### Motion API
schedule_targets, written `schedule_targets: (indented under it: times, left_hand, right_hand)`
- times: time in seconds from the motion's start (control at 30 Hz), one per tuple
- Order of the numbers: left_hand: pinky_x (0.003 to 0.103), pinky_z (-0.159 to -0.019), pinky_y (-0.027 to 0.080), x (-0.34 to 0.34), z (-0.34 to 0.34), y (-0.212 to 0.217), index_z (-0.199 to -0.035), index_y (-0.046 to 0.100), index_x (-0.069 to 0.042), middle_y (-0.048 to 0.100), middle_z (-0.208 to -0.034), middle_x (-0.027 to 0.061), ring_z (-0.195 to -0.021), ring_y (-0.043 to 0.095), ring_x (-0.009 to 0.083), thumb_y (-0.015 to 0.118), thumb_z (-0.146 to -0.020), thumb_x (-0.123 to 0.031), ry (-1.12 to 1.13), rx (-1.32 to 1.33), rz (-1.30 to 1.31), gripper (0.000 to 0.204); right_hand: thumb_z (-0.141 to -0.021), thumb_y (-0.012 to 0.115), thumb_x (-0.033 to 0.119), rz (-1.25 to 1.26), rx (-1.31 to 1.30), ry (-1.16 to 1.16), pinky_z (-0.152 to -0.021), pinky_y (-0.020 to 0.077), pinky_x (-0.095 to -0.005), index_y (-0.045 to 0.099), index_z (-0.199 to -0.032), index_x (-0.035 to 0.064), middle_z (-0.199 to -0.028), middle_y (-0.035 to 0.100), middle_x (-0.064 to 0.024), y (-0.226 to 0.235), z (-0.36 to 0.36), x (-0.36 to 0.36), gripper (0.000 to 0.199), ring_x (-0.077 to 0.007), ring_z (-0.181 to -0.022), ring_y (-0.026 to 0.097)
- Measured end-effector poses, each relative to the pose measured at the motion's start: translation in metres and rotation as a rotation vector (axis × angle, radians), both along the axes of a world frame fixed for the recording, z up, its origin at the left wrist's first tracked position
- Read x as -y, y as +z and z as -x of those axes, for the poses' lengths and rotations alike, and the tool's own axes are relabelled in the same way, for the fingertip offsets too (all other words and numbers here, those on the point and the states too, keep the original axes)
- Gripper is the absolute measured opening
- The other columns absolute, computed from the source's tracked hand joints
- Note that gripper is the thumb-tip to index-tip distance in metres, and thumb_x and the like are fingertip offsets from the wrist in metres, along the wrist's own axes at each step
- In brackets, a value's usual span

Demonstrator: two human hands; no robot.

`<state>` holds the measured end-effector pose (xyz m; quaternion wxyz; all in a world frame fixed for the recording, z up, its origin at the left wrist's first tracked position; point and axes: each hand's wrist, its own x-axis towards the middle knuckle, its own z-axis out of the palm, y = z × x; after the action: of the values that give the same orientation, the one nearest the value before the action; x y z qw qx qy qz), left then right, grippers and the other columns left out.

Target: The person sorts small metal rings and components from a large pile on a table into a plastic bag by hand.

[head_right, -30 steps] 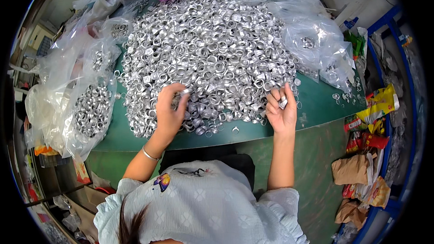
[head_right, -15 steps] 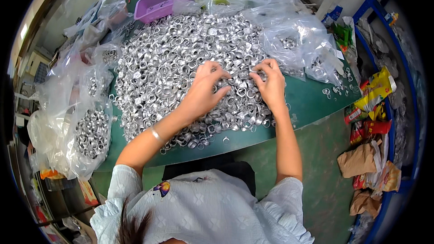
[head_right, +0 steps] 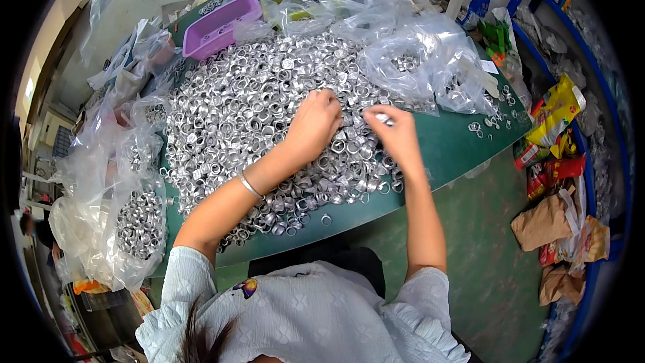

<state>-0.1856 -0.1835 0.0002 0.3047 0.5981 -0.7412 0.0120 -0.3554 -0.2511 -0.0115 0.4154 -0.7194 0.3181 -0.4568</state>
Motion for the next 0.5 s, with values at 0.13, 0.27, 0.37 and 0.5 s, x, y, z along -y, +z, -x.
schedule_targets:
  times: [0.13, 0.27, 0.37, 0.5]
  left_hand:
    - [0.04, -0.075, 0.041, 0.001, 0.005, -0.008, -0.073, 0.06, 0.0, 0.05, -0.09, 0.0146, -0.083, 0.048, 0.0308, 0.065, -0.073, -0.007, 0.007, 0.206, -0.033, 0.009]
    - [0.039, -0.077, 0.042, 0.007, 0.004, -0.008, -0.074, 0.059, 0.003, 0.05, -0.093, 0.0171, -0.086, 0.05, 0.0337, 0.065, -0.074, -0.007, 0.05, -0.113, 0.039, 0.012]
    - [0.036, -0.078, 0.045, 0.005, -0.002, 0.01, -0.08, 0.058, 0.003, 0.059, -0.097, 0.0135, -0.085, 0.056, 0.0229, 0.054, -0.084, -0.01, 0.055, -0.746, -0.022, 0.015]
    - [0.019, -0.048, 0.035, -0.032, 0.001, 0.051, -0.07, 0.046, -0.008, 0.054, -0.078, 0.0103, -0.064, 0.044, 0.0127, 0.045, -0.084, -0.022, -0.165, -2.015, -0.457, 0.02]
  right_hand:
    - [-0.075, 0.069, 0.015, 0.314, -0.643, -0.196, -0.06, 0.0454, -0.031, 0.067, -0.08, 0.0019, -0.072, 0.065, -0.0128, -0.002, -0.013, -0.009, 0.014, -0.0173, -0.061, 0.059]
    - [-0.077, 0.069, 0.014, -0.113, 0.037, -0.018, -0.047, 0.0376, -0.0257, 0.063, -0.072, -0.0008, -0.058, 0.058, -0.0008, 0.001, -0.005, 0.002, 0.016, -0.0101, -0.055, 0.05]
    - [-0.083, 0.062, 0.014, -0.781, 0.693, 0.325, -0.035, 0.0266, -0.0183, 0.061, -0.087, 0.0017, -0.077, 0.061, -0.0058, -0.002, 0.029, 0.022, 0.013, -0.0117, -0.049, 0.045]
    - [-0.085, 0.059, 0.016, -1.143, 1.047, 0.317, -0.034, 0.0331, -0.018, 0.057, -0.095, 0.0003, -0.096, 0.062, -0.0112, -0.009, 0.057, 0.02, 0.019, -0.0123, -0.058, 0.05]
